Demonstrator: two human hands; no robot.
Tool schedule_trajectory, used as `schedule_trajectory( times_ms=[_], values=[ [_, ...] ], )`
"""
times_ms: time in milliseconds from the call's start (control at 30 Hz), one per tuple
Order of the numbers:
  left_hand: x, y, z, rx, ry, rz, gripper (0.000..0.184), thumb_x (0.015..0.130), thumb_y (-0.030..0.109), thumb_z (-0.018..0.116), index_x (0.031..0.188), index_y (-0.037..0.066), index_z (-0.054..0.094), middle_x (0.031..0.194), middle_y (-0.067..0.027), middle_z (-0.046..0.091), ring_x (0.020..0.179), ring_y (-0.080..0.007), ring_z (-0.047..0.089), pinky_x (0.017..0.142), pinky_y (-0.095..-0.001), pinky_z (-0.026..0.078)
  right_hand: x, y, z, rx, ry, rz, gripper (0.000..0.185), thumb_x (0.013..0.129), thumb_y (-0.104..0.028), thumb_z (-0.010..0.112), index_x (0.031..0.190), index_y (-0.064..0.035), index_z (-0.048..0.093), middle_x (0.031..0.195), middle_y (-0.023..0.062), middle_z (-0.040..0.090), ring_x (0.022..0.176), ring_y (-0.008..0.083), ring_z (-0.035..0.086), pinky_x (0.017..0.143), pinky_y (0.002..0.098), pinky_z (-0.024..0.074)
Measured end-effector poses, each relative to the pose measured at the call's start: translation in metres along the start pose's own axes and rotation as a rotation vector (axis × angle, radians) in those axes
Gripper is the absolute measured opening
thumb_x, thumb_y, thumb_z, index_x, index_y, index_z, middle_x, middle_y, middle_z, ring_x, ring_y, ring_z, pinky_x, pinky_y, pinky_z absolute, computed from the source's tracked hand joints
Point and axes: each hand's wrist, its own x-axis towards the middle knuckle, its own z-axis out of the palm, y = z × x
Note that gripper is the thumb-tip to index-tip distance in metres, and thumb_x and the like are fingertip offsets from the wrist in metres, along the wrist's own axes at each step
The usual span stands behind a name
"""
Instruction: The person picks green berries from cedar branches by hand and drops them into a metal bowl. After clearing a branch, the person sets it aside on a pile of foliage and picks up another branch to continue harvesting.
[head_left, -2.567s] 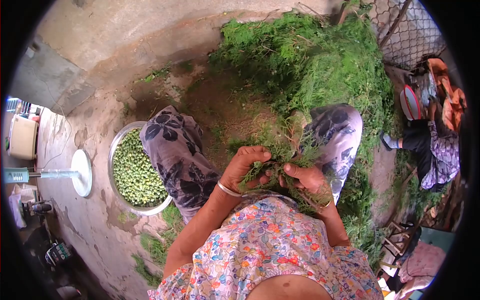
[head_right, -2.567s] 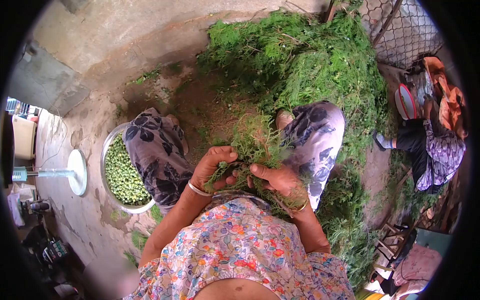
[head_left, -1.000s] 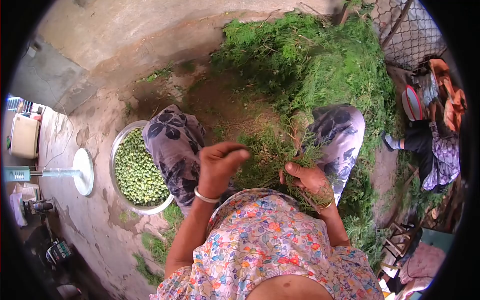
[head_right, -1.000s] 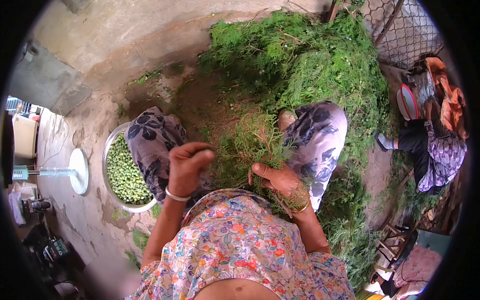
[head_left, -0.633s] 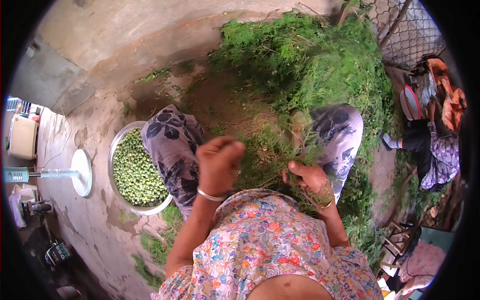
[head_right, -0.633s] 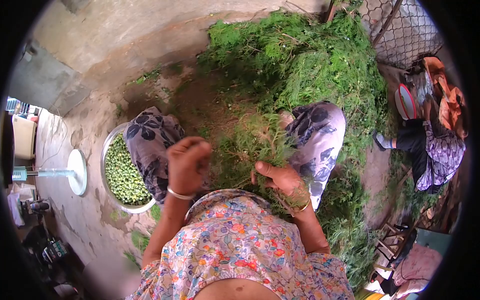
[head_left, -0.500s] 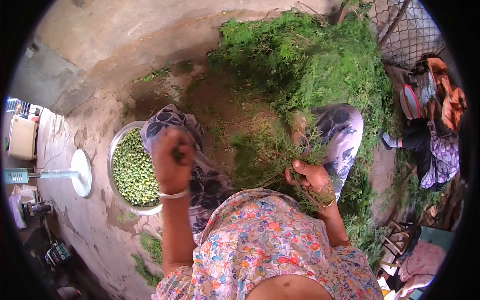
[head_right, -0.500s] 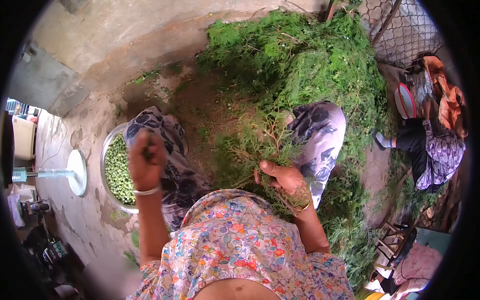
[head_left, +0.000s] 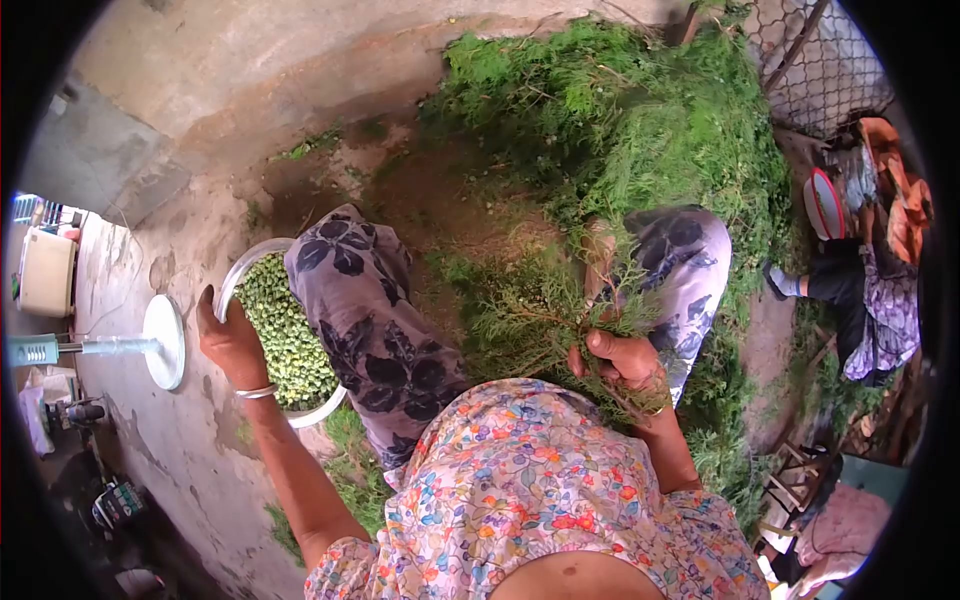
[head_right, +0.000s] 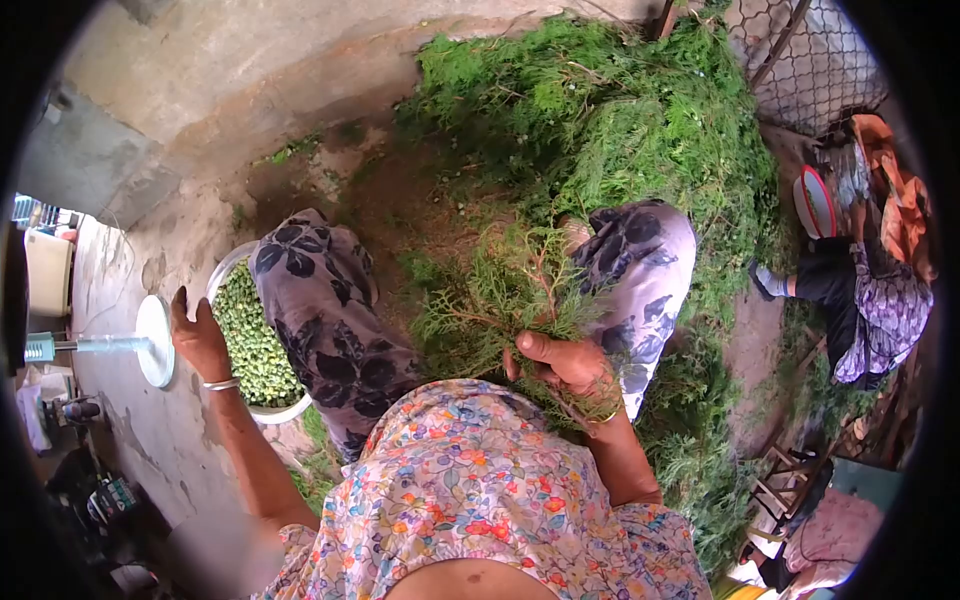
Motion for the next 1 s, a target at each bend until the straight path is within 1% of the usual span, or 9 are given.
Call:
schedule_trajectory(
  times_ms=[33, 100, 200, 233, 300, 367, 567, 667, 1000],
  values=[
    [0.002, 0.018, -0.001, 0.002, -0.001, -0.001, 0.033, 0.077, 0.006, 0.064, 0.108, -0.005, 0.058, 0.098, -0.0185, 0.065, 0.081, -0.029, 0.063, 0.072, -0.0343, 0.049, 0.0, -0.001, 0.0, -0.002, -0.005, 0.031, 0.037, 0.085, -0.044, 0.063, 0.085, -0.0063, 0.065, 0.075, 0.0005, 0.062, 0.054, 0.0042, 0.039, 0.047, 0.0196, 0.0259],
    [0.007, 0.071, -0.011, -0.797, -0.019, -0.56, 0.023, 0.08, 0.004, 0.062, 0.101, -0.006, 0.06, 0.084, -0.012, 0.065, 0.066, -0.0153, 0.061, 0.057, -0.0253, 0.047, -0.001, 0.001, 0.003, -0.004, -0.004, 0.062, 0.037, 0.083, -0.043, 0.065, 0.088, -0.0063, 0.065, 0.078, 0.0008, 0.063, 0.057, 0.0047, 0.044, 0.049, 0.0197, 0.0294],
    [0.004, 0.153, -0.026, -1.239, -0.363, -0.693, 0.015, 0.08, 0.002, 0.061, 0.092, -0.007, 0.063, 0.074, -0.0067, 0.063, 0.059, -0.0074, 0.055, 0.051, -0.0193, 0.042, -0.002, 0.009, 0.011, -0.057, 0.249, 0.039, 0.046, 0.083, -0.05, 0.061, 0.081, -0.0048, 0.064, 0.072, 0.0019, 0.062, 0.05, 0.0046, 0.039, 0.045, 0.0201, 0.0234],
    [0.0, 0.174, -0.028, -1.38, -0.575, -0.722, 0.014, 0.079, 0.001, 0.062, 0.09, -0.007, 0.064, 0.074, -0.0068, 0.064, 0.06, -0.0093, 0.057, 0.052, -0.0206, 0.044, -0.001, 0.011, 0.008, -0.092, 0.23, 0.08, 0.044, 0.083, -0.049, 0.062, 0.087, -0.0051, 0.063, 0.073, 0.0017, 0.062, 0.052, 0.0048, 0.041, 0.046, 0.0197, 0.0242],
    [-0.015, 0.203, -0.02, -1.271, -1.001, -0.449, 0.016, 0.078, 0.001, 0.061, 0.092, -0.004, 0.065, 0.075, -0.0057, 0.064, 0.062, -0.0101, 0.057, 0.055, -0.0224, 0.045, -0.002, 0.009, 0.009, -0.125, 0.214, 0.116, 0.043, 0.082, -0.047, 0.064, 0.093, -0.0055, 0.062, 0.073, 0.0014, 0.062, 0.054, 0.0051, 0.042, 0.047, 0.0194, 0.025],
    [-0.045, 0.222, 0.006, -1.41, -1.18, -0.394, 0.016, 0.074, 0.003, 0.065, 0.088, -0.005, 0.065, 0.072, -0.0046, 0.062, 0.064, -0.009, 0.056, 0.058, -0.024, 0.046, -0.006, 0.003, 0.016, -0.05, 0.197, 0.05, 0.045, 0.081, -0.046, 0.065, 0.101, -0.0058, 0.06, 0.074, 0.0021, 0.062, 0.059, 0.0059, 0.046, 0.049, 0.019, 0.0272],
    [-0.045, 0.236, 0.028, -1.456, -1.401, -0.182, 0.022, 0.068, 0.005, 0.071, 0.086, -0.004, 0.062, 0.069, 0.0013, 0.054, 0.067, -0.0046, 0.047, 0.059, -0.0228, 0.039, -0.004, -0.007, 0.011, 0.011, 0.018, 0.017, 0.045, 0.082, -0.044, 0.065, 0.104, -0.0054, 0.058, 0.076, 0.0031, 0.062, 0.064, 0.006, 0.049, 0.05, 0.0192, 0.0289],
    [-0.043, 0.24, 0.025, -1.546, -1.376, -0.334, 0.025, 0.067, 0.005, 0.072, 0.087, -0.004, 0.062, 0.068, 0.0034, 0.051, 0.066, -0.0038, 0.044, 0.058, -0.0234, 0.036, 0.0, -0.005, 0.011, -0.009, 0.015, 0.024, 0.045, 0.082, -0.043, 0.066, 0.104, -0.0053, 0.058, 0.074, 0.0034, 0.062, 0.061, 0.006, 0.048, 0.049, 0.0194, 0.0283],
    [-0.057, 0.252, 0.037, -1.613, -1.272, -0.235, 0.033, 0.069, 0.011, 0.076, 0.063, 0.005, 0.044, 0.061, 0.0075, 0.032, 0.06, -0.0038, 0.032, 0.049, -0.0264, 0.028, -0.002, -0.014, 0.018, 0.053, 0.014, -0.03, 0.043, 0.081, -0.04, 0.067, 0.102, -0.0038, 0.056, 0.07, 0.0035, 0.062, 0.054, 0.005, 0.043, 0.046, 0.0195, 0.0273]
  ],
)
